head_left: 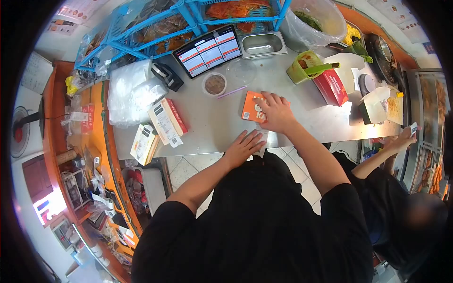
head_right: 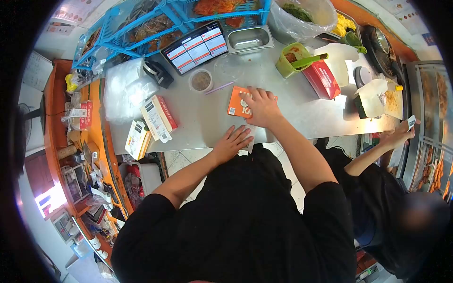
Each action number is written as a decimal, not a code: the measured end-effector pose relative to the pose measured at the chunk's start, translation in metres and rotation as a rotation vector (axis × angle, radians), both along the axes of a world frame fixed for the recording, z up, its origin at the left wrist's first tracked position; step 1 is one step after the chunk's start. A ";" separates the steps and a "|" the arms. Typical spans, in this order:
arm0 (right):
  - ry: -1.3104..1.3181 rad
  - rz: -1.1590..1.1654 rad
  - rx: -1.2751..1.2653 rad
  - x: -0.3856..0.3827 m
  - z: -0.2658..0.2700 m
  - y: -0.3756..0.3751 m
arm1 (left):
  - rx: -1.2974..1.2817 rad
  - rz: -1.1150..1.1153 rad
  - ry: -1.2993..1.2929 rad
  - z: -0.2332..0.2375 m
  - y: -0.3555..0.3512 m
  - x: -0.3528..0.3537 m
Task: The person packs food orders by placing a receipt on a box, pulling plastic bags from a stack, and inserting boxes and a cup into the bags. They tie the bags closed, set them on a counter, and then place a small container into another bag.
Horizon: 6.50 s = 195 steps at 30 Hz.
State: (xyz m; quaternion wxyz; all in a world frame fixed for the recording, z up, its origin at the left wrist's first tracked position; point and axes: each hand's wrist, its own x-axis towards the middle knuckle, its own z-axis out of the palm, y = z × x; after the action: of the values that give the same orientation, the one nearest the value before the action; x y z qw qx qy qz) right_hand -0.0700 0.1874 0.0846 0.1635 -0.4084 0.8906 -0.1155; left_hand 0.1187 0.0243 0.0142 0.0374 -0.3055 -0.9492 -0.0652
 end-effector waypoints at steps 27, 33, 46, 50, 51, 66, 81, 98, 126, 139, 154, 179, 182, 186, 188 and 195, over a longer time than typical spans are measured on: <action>0.045 -0.092 -0.488 0.119 0.000 0.056 | 0.191 0.136 -0.336 0.076 -0.015 -0.048; 0.089 0.090 -0.361 0.115 -0.026 0.073 | 0.136 0.093 -0.365 0.085 -0.016 -0.062; 0.136 0.058 -0.467 0.122 -0.056 0.067 | 1.648 1.629 -0.180 0.025 -0.274 -0.111; 0.098 0.030 -0.465 0.123 -0.052 0.065 | 1.748 1.956 -0.503 0.049 -0.288 -0.175; 0.097 0.021 -0.459 0.124 -0.050 0.065 | 1.756 1.953 -0.507 0.051 -0.290 -0.179; 0.068 0.036 -0.444 0.120 -0.049 0.068 | 2.238 1.738 0.163 -0.002 -0.211 -0.137; 0.098 0.018 -0.412 0.126 -0.048 0.066 | 2.657 1.559 -0.382 -0.013 -0.224 -0.129; 0.077 -0.030 -0.372 0.127 -0.038 0.066 | 1.562 1.115 -0.813 0.047 -0.174 -0.066; 0.101 0.144 -0.404 0.107 -0.050 0.073 | -0.310 0.808 -0.797 0.085 0.049 -0.164; 0.124 0.157 -0.448 0.106 -0.056 0.074 | -0.002 0.857 -0.811 0.078 -0.013 -0.135; 0.112 -0.006 -0.399 0.115 0.013 0.050 | 0.781 1.097 0.209 0.095 -0.290 -0.018; 0.361 -0.501 -0.490 0.241 0.088 -0.277 | -0.192 0.598 0.276 0.164 -0.585 -0.089; 0.178 -0.611 -0.702 0.233 0.092 -0.301 | 0.450 0.895 0.399 0.245 -0.609 -0.107; -0.950 -0.901 -1.173 0.200 0.105 -0.358 | 0.788 0.974 -0.013 0.391 -0.516 -0.032; -1.524 -0.746 -1.303 0.179 0.141 -0.395 | 0.728 0.285 0.204 0.342 -0.489 -0.002; -1.493 -0.404 -1.038 0.151 0.190 -0.422 | 0.775 0.400 -0.210 0.288 -0.377 0.124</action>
State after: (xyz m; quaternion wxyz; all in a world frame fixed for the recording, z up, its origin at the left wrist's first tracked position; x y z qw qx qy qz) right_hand 0.0807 -0.2351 0.2744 0.4675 -0.0877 0.4457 -0.7584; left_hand 0.2425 -0.3528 0.3024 0.0643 -0.0711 -0.8938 -0.4381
